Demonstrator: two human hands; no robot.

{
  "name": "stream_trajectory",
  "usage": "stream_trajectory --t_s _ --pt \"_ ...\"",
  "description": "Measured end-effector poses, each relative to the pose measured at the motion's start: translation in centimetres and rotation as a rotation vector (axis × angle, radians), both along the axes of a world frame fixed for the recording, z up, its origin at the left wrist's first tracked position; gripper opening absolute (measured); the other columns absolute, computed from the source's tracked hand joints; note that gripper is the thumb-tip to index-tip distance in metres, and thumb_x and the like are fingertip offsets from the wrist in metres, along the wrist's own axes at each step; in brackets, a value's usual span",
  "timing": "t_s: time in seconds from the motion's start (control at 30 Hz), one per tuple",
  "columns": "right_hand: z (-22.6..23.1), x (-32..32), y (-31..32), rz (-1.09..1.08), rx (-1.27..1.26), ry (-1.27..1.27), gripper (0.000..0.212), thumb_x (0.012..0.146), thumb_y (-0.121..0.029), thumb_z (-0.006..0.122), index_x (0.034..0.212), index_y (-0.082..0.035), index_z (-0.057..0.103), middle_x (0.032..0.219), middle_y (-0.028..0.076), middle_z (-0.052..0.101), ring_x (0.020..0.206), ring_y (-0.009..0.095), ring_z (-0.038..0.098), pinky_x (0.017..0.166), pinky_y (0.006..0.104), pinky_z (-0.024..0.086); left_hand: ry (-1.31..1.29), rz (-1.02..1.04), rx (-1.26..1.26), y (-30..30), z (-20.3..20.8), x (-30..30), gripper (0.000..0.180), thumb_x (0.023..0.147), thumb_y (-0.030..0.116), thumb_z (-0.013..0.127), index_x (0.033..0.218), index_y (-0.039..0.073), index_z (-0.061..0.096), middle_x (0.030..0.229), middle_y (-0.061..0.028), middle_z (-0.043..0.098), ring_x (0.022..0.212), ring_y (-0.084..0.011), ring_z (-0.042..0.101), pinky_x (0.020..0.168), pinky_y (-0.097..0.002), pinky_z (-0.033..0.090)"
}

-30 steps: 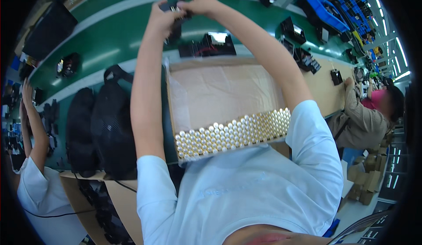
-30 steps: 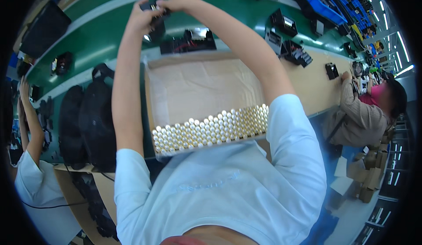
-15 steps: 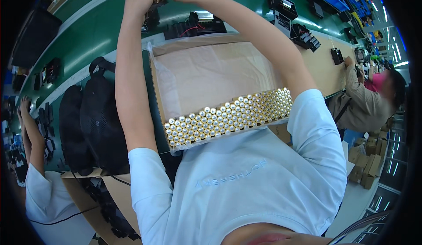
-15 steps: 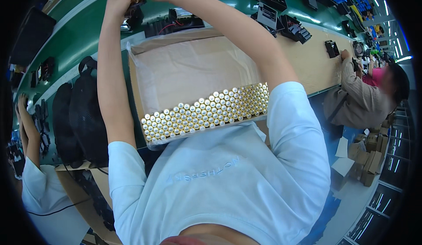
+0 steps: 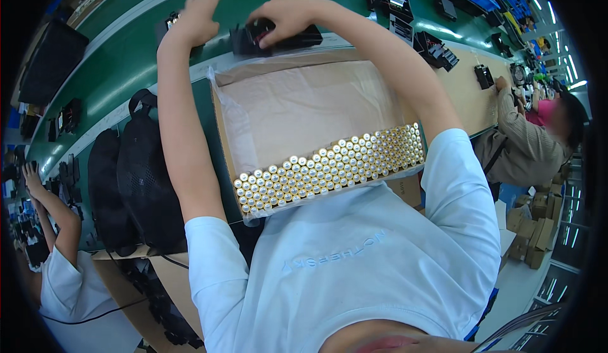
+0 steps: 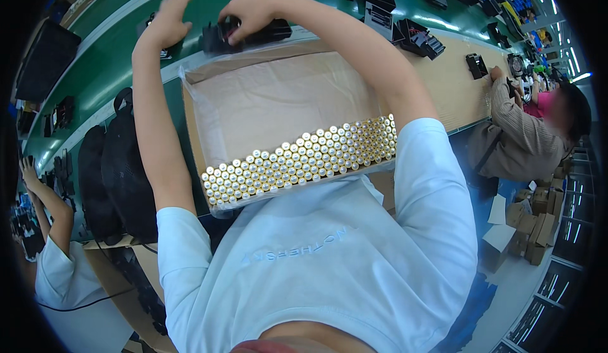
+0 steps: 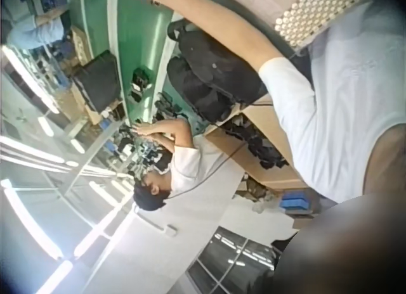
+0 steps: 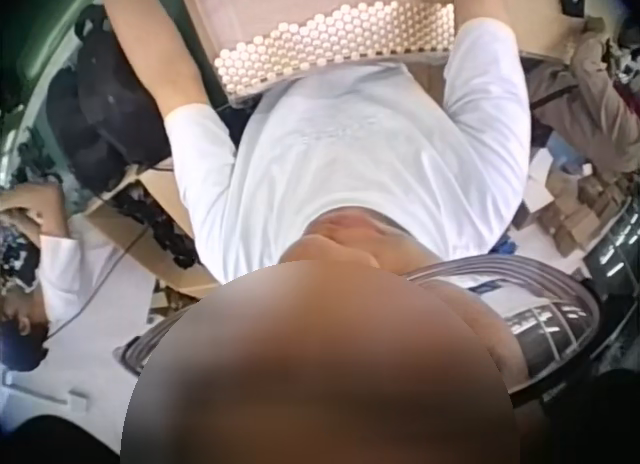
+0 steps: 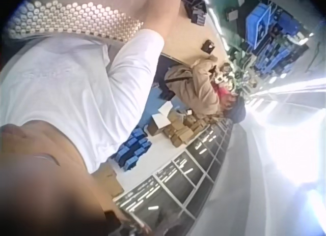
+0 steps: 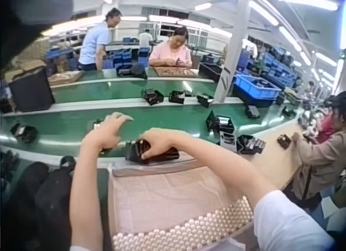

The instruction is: Pick small electronic parts from a container and organize them into a grid tray.

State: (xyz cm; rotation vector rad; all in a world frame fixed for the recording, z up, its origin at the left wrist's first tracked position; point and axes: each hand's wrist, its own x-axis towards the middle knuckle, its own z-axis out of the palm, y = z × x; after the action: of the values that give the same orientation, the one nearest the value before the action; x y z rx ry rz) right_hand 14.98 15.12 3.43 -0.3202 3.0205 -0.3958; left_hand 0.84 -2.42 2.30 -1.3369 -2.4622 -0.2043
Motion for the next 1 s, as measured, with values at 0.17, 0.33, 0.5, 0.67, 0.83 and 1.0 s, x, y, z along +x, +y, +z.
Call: stream_trajectory --t_s 0.17,0.33,0.5,0.67,0.83,1.0 --pt "-2.2 -3.7 5.5 0.07 -0.6 0.005 0.045 0.08 -0.028 0.067 0.111 0.004 0.062 0.093 0.016 0.068 0.08 0.034 0.063 0.076 0.0364 0.051 -0.192 -0.427 0.235 2.7 -1.3 -2.1 0.041 0.076 0.002 0.064 0.116 0.003 0.054 0.106 -0.0181 0.059 0.094 -0.0262 0.055 0.084 -0.041 0.045" --pt "1.1 -0.9 2.3 -0.379 -0.23 0.148 0.034 0.083 -0.021 0.065 0.107 0.003 0.064 0.089 0.014 0.069 0.076 0.032 0.064 0.072 0.0352 0.051 -0.354 -0.74 0.438 3.5 -2.2 -3.3 0.033 0.071 0.002 0.069 0.102 -0.004 0.061 0.09 -0.0118 0.064 0.072 -0.0184 0.059 0.067 -0.0302 0.051" --pt "5.2 9.8 -7.0 0.035 -0.219 -0.035 0.032 0.083 -0.023 0.063 0.105 0.0 0.069 0.091 0.012 0.071 0.076 0.024 0.064 0.07 0.0354 0.052 -0.592 -0.089 0.248 1.1 1.1 -2.2 0.023 0.075 0.005 0.07 0.095 -0.006 0.064 0.092 -0.0111 0.066 0.072 -0.0181 0.059 0.069 -0.029 0.05" --pt "2.4 13.6 -9.0 0.209 -0.322 -0.484 0.026 0.087 -0.018 0.058 0.103 0.0 0.069 0.088 0.012 0.071 0.073 0.024 0.063 0.069 0.0348 0.051 -0.624 -0.19 0.29 0.2 0.2 -4.3 0.03 0.08 0.012 0.07 0.102 -0.007 0.063 0.09 -0.0118 0.066 0.07 -0.0185 0.058 0.068 -0.0284 0.05" --pt "1.2 13.5 -9.2 0.271 -0.382 -0.592 0.022 0.088 -0.013 0.058 0.1 0.001 0.069 0.084 0.011 0.07 0.072 0.023 0.063 0.068 0.034 0.05 -0.924 0.015 0.297 1.0 -0.1 -3.6 0.029 0.084 0.014 0.069 0.103 -0.007 0.063 0.087 -0.0127 0.065 0.07 -0.0188 0.059 0.067 -0.0281 0.05" --pt "1.4 12.2 -8.0 0.134 -0.525 -0.513 0.018 0.091 -0.012 0.057 0.093 0.0 0.07 0.078 0.007 0.068 0.068 0.016 0.061 0.062 0.0301 0.047 -1.231 -0.08 0.787 1.7 -0.7 -0.5 0.03 0.088 0.013 0.065 0.11 -0.006 0.06 0.082 -0.0132 0.062 0.069 -0.0194 0.058 0.064 -0.028 0.05"
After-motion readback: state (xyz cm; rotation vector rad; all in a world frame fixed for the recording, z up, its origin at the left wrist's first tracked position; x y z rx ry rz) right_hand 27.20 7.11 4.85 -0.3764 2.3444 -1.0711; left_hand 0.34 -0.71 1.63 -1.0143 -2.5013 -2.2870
